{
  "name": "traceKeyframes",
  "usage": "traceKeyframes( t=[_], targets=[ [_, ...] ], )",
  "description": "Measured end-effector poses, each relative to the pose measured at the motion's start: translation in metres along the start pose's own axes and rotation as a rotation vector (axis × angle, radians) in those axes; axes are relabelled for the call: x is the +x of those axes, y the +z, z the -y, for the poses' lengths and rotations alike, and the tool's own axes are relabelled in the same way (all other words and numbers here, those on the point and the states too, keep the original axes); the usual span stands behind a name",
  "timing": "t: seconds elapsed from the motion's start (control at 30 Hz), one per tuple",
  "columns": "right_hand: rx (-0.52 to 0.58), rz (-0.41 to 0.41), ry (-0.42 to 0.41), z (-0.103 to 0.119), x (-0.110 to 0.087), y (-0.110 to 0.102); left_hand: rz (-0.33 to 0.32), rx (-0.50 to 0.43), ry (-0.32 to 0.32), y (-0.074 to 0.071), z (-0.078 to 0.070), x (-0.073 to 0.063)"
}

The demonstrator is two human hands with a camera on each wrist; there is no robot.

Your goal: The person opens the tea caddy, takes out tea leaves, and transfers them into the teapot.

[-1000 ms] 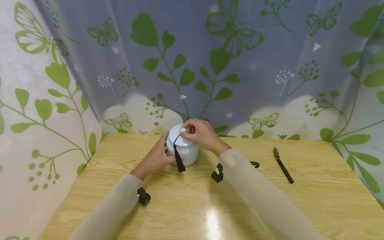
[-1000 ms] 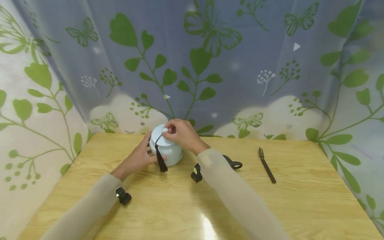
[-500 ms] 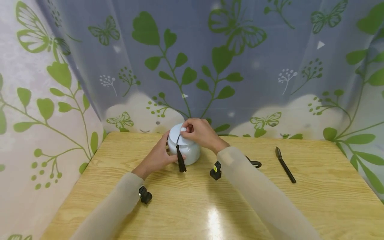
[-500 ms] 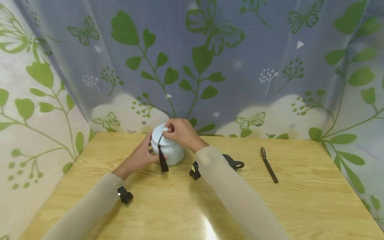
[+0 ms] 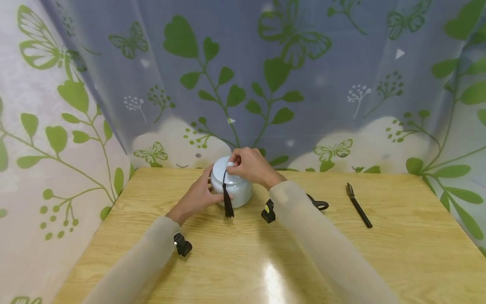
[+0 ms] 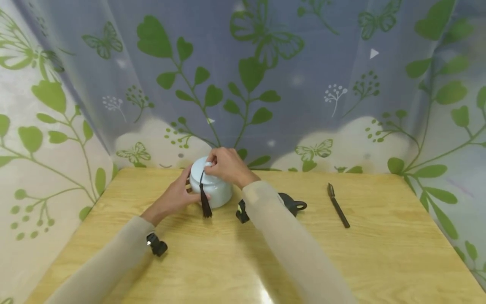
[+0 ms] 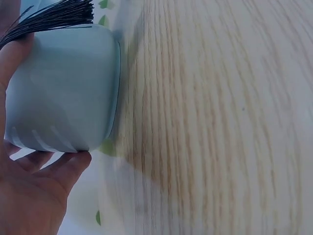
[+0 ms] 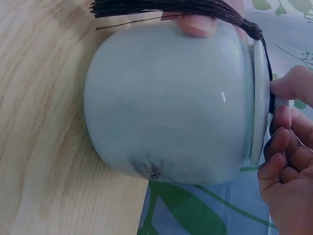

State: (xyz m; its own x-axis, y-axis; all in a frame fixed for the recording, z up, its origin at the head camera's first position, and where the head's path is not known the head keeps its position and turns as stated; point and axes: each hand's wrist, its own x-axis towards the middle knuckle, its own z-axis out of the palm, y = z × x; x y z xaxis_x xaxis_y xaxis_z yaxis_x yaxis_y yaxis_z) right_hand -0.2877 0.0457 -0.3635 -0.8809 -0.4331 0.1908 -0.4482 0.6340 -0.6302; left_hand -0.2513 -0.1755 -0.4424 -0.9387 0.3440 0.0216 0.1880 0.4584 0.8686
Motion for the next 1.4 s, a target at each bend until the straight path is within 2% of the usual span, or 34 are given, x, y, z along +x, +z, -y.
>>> traceKeyframes(
  t=[0.23, 0.33, 0.5, 0.83, 1.03, 1.23, 1.4],
  targets=[
    [0.097, 0.038, 0.004, -0.004, 0.000, 0.009, -0.009, -0.037, 0.003, 0.001, 0.005, 0.001],
    [0.135, 0.028, -0.001, -0.007, -0.001, 0.013, -0.019, -0.041, 0.003, 0.001, 0.006, 0.001],
    [0.125, -0.031, 0.002, -0.006, 0.002, 0.013, -0.011, -0.031, 0.002, 0.001, 0.003, 0.002],
    [0.059, -0.022, 0.011, -0.006, 0.008, 0.015, -0.007, -0.030, -0.001, 0.000, 0.001, 0.003],
    [0.070, -0.033, -0.019, -0.011, 0.007, 0.021, -0.013, -0.049, 0.003, -0.001, 0.003, 0.000],
    [0.102, -0.032, -0.046, -0.012, 0.002, 0.021, -0.029, -0.051, 0.037, 0.000, 0.007, 0.001],
    [0.183, -0.063, -0.011, -0.018, -0.008, 0.014, 0.018, -0.066, 0.049, -0.003, 0.010, 0.000]
  ],
)
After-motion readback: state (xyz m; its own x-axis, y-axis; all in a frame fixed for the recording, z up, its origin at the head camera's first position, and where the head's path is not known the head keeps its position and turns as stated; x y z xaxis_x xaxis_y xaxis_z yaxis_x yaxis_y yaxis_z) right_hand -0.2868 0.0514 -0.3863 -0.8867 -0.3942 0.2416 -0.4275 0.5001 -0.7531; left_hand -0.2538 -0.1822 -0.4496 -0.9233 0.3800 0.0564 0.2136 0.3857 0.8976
